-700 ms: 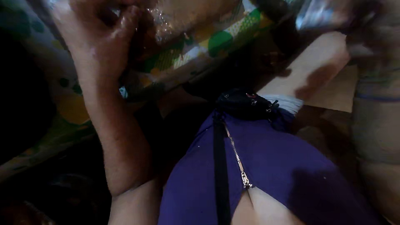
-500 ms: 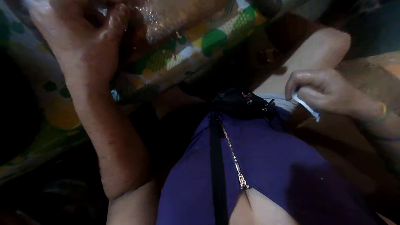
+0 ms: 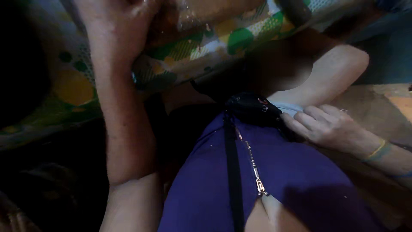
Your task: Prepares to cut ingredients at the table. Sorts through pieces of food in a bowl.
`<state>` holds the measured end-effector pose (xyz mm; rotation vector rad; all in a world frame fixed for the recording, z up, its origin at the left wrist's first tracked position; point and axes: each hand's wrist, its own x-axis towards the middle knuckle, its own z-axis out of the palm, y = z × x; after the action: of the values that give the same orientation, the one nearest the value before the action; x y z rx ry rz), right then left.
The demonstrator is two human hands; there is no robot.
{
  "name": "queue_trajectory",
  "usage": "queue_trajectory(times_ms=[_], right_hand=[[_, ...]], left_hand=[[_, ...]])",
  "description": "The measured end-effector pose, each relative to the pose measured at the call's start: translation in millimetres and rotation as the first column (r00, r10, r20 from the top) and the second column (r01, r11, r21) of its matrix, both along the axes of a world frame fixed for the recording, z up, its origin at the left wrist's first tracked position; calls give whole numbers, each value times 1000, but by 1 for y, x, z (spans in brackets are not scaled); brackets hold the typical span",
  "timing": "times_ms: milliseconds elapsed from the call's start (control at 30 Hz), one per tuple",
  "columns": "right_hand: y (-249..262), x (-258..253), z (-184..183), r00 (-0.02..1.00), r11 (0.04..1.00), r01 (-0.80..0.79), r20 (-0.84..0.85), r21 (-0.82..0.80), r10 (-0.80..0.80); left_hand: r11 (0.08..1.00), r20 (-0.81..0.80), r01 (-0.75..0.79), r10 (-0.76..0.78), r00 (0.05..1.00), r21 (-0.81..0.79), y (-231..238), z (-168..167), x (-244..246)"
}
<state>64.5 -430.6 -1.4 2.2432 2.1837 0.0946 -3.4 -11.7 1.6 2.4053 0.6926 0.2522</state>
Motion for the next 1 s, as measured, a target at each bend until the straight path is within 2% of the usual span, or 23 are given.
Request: queue_trajectory(times_ms=[133, 300, 367, 467, 567, 700, 767, 833, 900, 933, 967, 1000], right_hand=[[41, 4, 10, 981, 978, -190, 63, 89, 185], [118, -16, -6, 917, 899, -389, -8, 200, 399], [128, -20, 6, 884, 864, -452, -17, 224, 467], [115, -14, 36, 897, 876, -440, 67, 196, 436], [111, -8, 32, 914, 895, -405, 98, 188, 394], [143, -25, -5, 899, 898, -411, -91, 155, 428], [153, -26, -4, 878, 903, -404, -214, 144, 427], [148, -12, 5, 874, 934, -308, -335, 180, 352], [135, 8, 13, 840, 974, -28, -523, 225, 145], [127, 16, 18, 742, 972, 155, -670, 174, 2], [120, 23, 21, 574, 950, 298, -813, 97, -97], [111, 26, 20, 358, 923, 383, -926, 30, -119]], left_hand=[[998, -40, -62, 61, 997, -25, -4, 0, -2], [998, -25, -63, 63, 998, -10, -7, -1, 1], [998, 8, -56, 56, 998, -31, -7, -1, 2], [997, 30, -30, 32, 999, -76, -6, 0, 3], [998, 49, 0, 3, 999, -62, -2, -1, 5], [996, 45, -32, 35, 998, -83, -5, -3, 6], [994, 51, -58, 62, 997, -90, -7, -1, 7], [996, 61, -34, 39, 997, -86, -5, -5, 5], [996, 62, 3, 3, 998, -90, -3, -4, 4], [995, 62, 6, 0, 998, -100, -3, -1, 4], [995, 64, 10, -3, 998, -103, -4, 0, 4], [994, 61, 9, -2, 998, -109, -4, 0, 4]])
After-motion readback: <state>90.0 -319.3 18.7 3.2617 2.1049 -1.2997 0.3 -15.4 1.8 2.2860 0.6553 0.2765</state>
